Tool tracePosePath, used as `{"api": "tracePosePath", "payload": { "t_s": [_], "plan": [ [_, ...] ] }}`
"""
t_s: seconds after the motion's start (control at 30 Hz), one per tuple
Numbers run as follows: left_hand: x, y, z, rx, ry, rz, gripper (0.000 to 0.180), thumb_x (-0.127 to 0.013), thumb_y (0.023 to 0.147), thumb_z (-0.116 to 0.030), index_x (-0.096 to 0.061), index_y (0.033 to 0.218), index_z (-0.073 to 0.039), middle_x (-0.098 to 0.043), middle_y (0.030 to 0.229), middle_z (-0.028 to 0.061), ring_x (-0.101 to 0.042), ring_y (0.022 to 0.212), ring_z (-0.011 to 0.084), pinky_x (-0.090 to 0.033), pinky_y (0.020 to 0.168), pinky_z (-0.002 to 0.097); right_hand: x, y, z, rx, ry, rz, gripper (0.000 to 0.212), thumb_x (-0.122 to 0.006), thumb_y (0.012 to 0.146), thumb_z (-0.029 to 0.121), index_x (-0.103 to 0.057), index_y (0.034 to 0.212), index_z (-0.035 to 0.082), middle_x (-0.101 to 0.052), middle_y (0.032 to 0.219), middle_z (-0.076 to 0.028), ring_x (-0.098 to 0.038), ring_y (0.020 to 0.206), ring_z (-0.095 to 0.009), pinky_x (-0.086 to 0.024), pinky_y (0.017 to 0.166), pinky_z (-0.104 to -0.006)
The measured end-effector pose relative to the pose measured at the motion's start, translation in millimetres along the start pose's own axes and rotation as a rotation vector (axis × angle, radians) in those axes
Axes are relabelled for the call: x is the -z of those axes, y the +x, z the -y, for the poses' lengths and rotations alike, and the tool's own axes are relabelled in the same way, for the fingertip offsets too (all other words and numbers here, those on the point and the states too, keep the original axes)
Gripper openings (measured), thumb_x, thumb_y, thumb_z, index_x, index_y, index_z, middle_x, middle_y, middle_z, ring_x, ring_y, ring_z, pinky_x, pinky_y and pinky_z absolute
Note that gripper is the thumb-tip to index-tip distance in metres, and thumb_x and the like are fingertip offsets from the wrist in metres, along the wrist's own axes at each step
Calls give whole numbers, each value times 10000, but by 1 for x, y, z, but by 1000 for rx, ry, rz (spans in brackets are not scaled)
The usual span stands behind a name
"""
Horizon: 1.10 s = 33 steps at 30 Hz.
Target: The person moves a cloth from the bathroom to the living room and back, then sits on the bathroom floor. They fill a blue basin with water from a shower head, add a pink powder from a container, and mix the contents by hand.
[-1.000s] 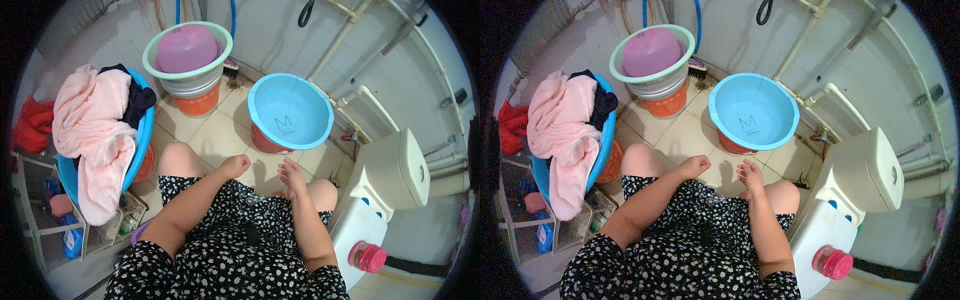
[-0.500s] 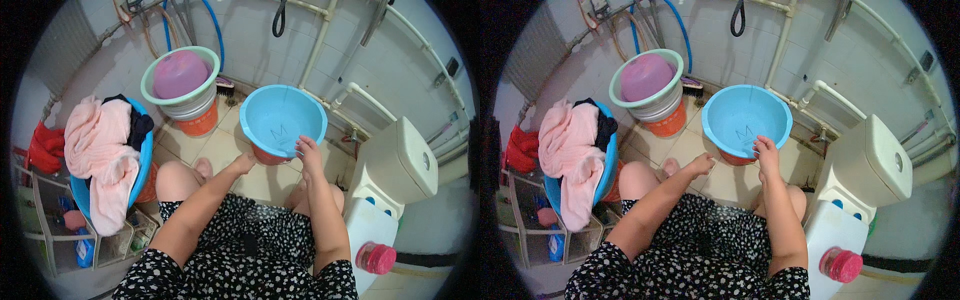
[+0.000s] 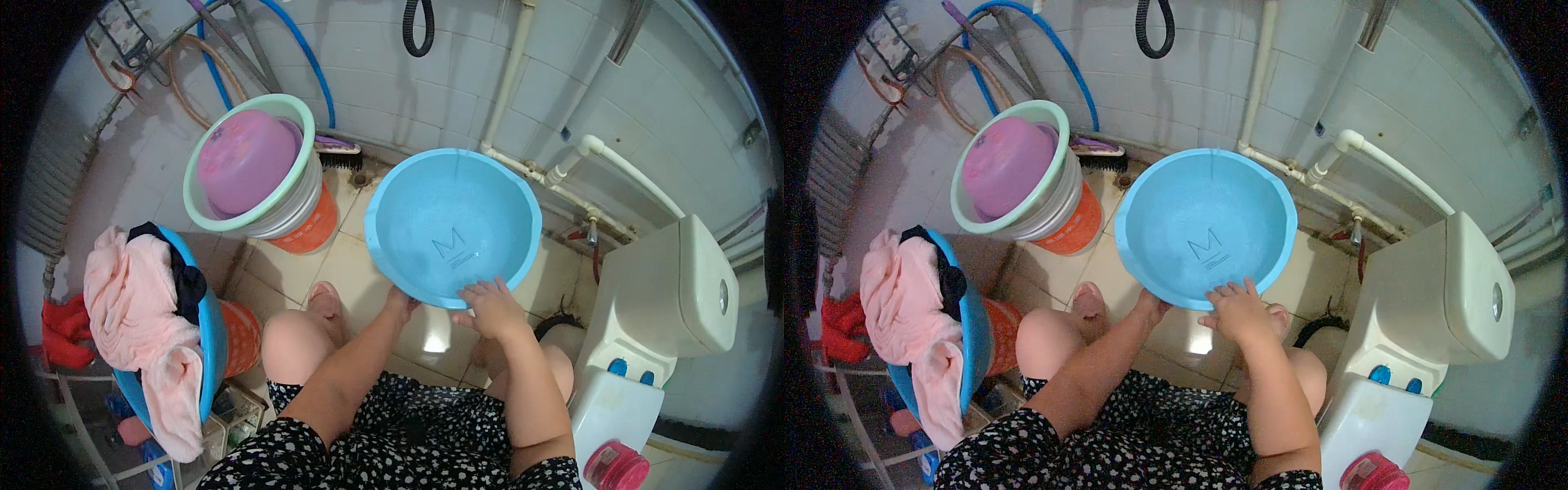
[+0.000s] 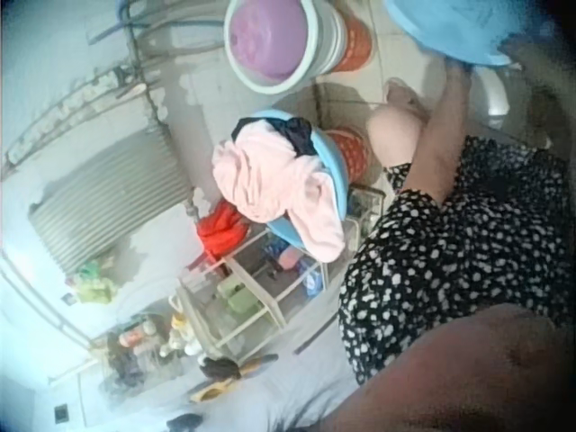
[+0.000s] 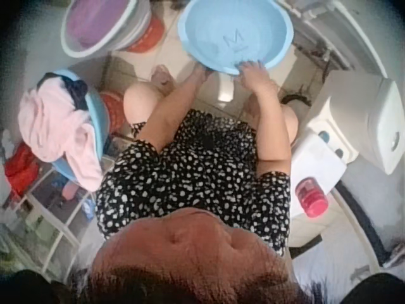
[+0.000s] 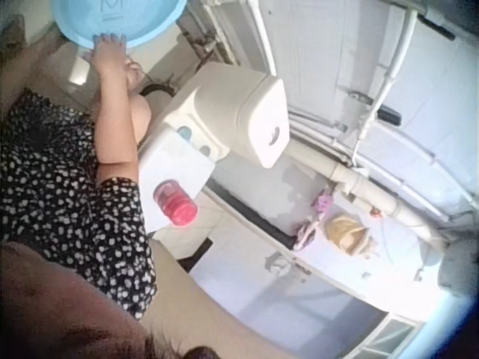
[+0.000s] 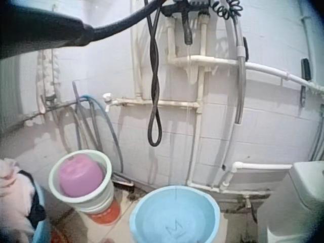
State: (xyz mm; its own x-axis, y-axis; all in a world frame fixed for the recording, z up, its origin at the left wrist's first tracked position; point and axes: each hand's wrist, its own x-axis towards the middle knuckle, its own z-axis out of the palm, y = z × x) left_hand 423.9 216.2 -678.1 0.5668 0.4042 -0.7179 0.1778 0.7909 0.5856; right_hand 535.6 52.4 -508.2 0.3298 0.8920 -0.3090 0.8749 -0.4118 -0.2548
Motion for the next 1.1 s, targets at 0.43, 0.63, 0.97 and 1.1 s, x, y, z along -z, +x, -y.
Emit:
{"api": "tracePosePath", "payload": {
  "t_s": [0.43, 0.63, 0.97, 1.1],
  "plan": [
    [-7, -3, -6, -148, -81, -7, 382, -434, 926, -367, -408, 1255, -175, -579, 995, -2, -558, 728, 103, -454, 549, 251, -6, 8, 4, -73, -59, -29, 312, -573, 817, 372, -657, 995, 129, -654, 885, -108, -594, 897, -281, -406, 866, -393],
    [1, -7, 7, -144, -106, 7, 374, -451, 918, -361, -425, 1241, -175, -585, 945, -13, -536, 697, 91, -405, 478, 232, -20, 6, 0, -21, -150, -78, 312, -584, 802, 399, -670, 924, 124, -654, 803, -117, -615, 815, -281, -420, 829, -380],
    [-7, -3, 15, -156, -193, 12, 308, -478, 920, -284, -505, 1148, -79, -586, 831, 30, -512, 613, 128, -430, 500, 286, -22, -11, -11, -17, -157, -62, 397, -582, 798, 466, -663, 1020, 146, -663, 852, -112, -615, 883, -284, -397, 893, -425],
    [40, 4, -10, -122, -156, -47, 342, -513, 897, -284, -507, 1185, -100, -562, 1116, 79, -569, 929, 223, -508, 715, 370, -32, 0, 5, 50, -116, -150, 423, -595, 800, 456, -640, 1088, 150, -644, 997, -145, -592, 982, -287, -358, 963, -455]
  ]
}}
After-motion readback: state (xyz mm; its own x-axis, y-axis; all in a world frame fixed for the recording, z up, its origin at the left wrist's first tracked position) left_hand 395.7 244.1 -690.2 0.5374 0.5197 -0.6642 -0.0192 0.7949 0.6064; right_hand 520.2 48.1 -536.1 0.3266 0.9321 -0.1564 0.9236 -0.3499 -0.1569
